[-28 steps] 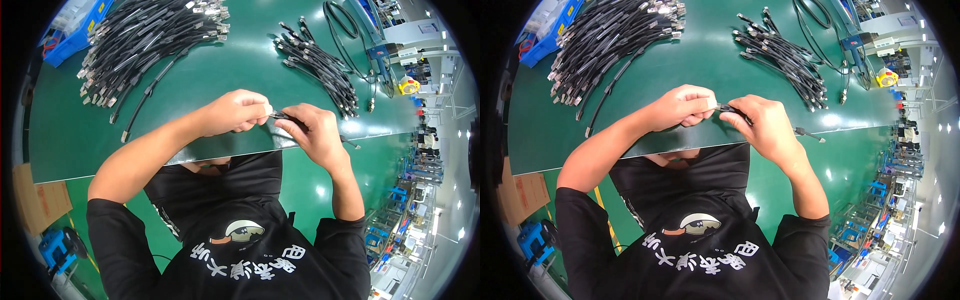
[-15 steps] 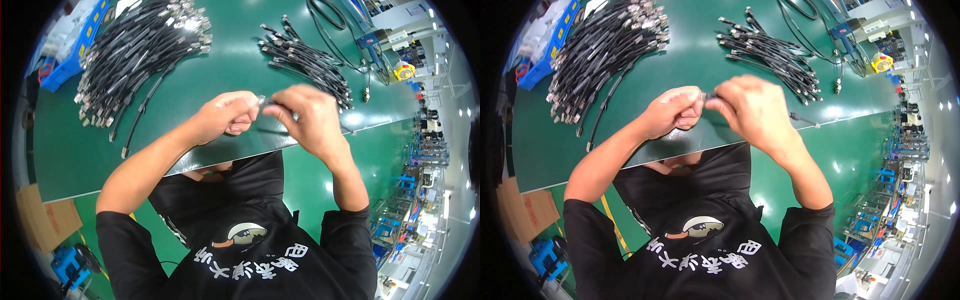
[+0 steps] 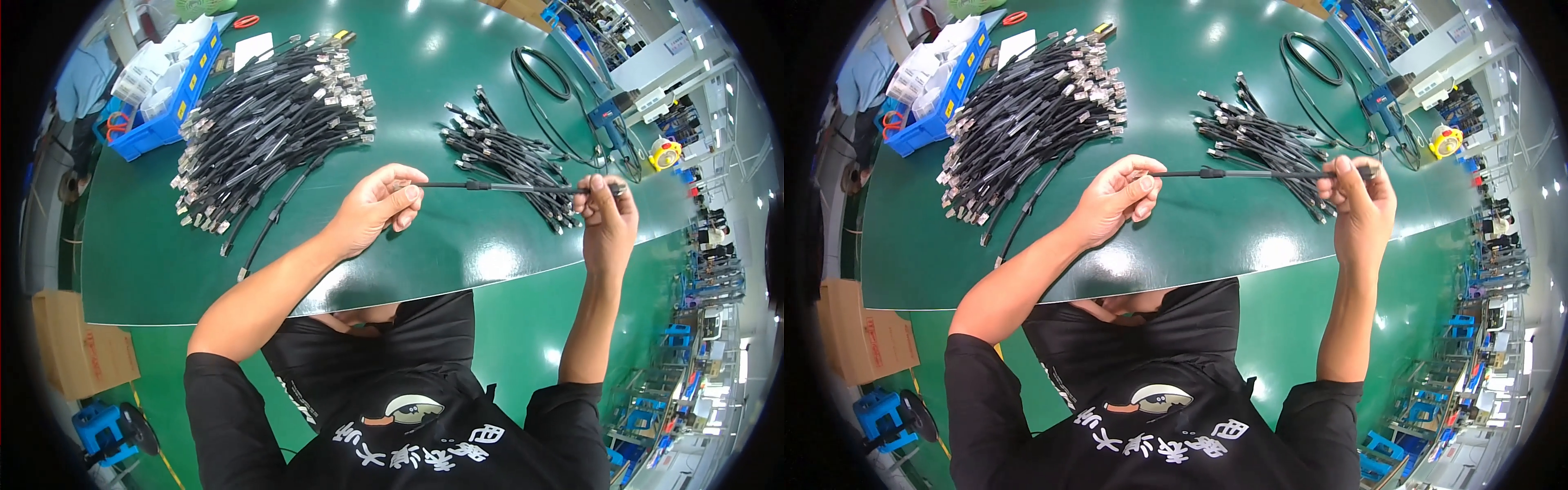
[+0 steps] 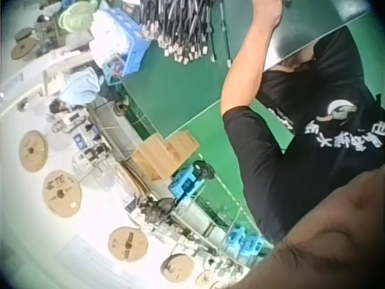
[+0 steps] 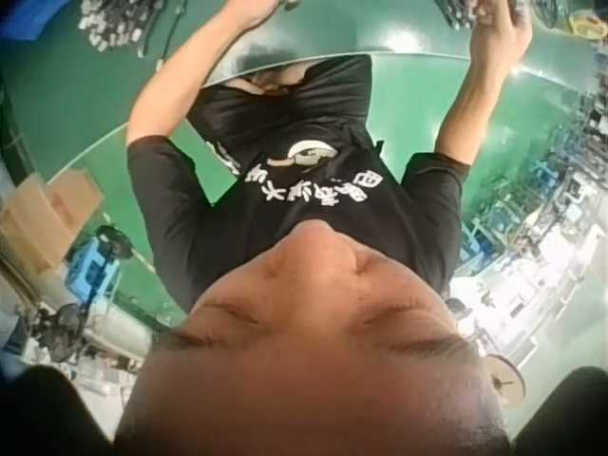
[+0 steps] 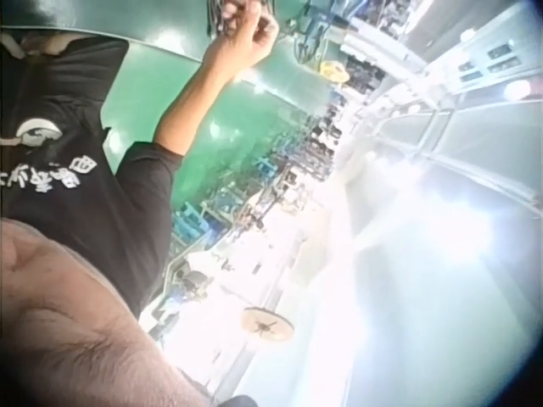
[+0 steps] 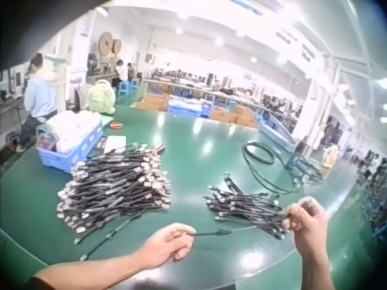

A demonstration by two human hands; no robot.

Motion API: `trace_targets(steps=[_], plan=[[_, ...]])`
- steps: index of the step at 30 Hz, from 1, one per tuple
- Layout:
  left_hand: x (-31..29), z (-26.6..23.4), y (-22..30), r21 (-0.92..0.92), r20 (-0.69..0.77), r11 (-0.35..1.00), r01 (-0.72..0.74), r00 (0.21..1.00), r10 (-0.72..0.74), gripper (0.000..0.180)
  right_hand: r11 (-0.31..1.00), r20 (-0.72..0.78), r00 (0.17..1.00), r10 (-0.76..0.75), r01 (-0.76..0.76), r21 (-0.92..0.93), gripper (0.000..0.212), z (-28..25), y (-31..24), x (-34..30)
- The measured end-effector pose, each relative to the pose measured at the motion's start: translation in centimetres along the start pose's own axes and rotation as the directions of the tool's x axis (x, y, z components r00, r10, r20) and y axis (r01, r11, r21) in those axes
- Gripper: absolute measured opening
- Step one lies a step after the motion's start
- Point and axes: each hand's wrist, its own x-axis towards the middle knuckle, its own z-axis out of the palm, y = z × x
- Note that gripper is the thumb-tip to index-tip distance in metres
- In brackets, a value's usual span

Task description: The person assembles electrical cable harnesses by attaching connectors to electrical wires by hand, then organizes the finished units on a workbench.

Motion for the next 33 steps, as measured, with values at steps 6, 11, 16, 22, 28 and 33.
trace_targets(steps=[6, 11, 16, 22, 28, 33], plan=[[0.5, 0.2, -0.3, 0.069, -0.012, 0.998, -0.007, 1.0, 0.008, 0.027, 0.522, 0.117, 0.888, -0.445, 0.363, -0.771, 0.037, -2.1, 3.1, 0.4], [-0.2, 0.7, -0.4, 0.15, -0.133, 0.987, 0.062, 0.99, -0.042, 0.033, 0.666, 0.593, 0.8, -0.087, 0.489, -0.563, 0.054, 3.9, 3.4, -2.0], [-0.3, 0.1, -0.3, 0.194, -0.186, 0.974, 0.115, 0.979, -0.079, 0.031, 0.841, 0.492, 0.845, 0.209, 0.101, -0.531, 0.042, 6.7, 7.9, -5.8], [0.0, 0.5, -0.3, 0.372, -0.147, 0.927, -0.05, 0.983, 0.112, 0.021, 0.814, 0.473, 0.878, 0.077, 0.219, -0.538, 0.018, 5.6, 7.4, -4.6], [-0.4, 0.7, 1.6, 0.719, 0.034, 0.695, -0.032, 0.999, 0.01, 0.012, 0.807, 0.496, 0.823, 0.278, 0.081, -0.585, 0.021, 3.4, 5.1, -3.3], [-0.2, 0.7, 1.3, 0.859, 0.255, 0.43, -0.276, 0.961, 0.108, 0.013, 0.802, 0.528, 0.783, 0.329, 0.064, -0.594, 0.019, 2.9, 4.9, -3.8]])
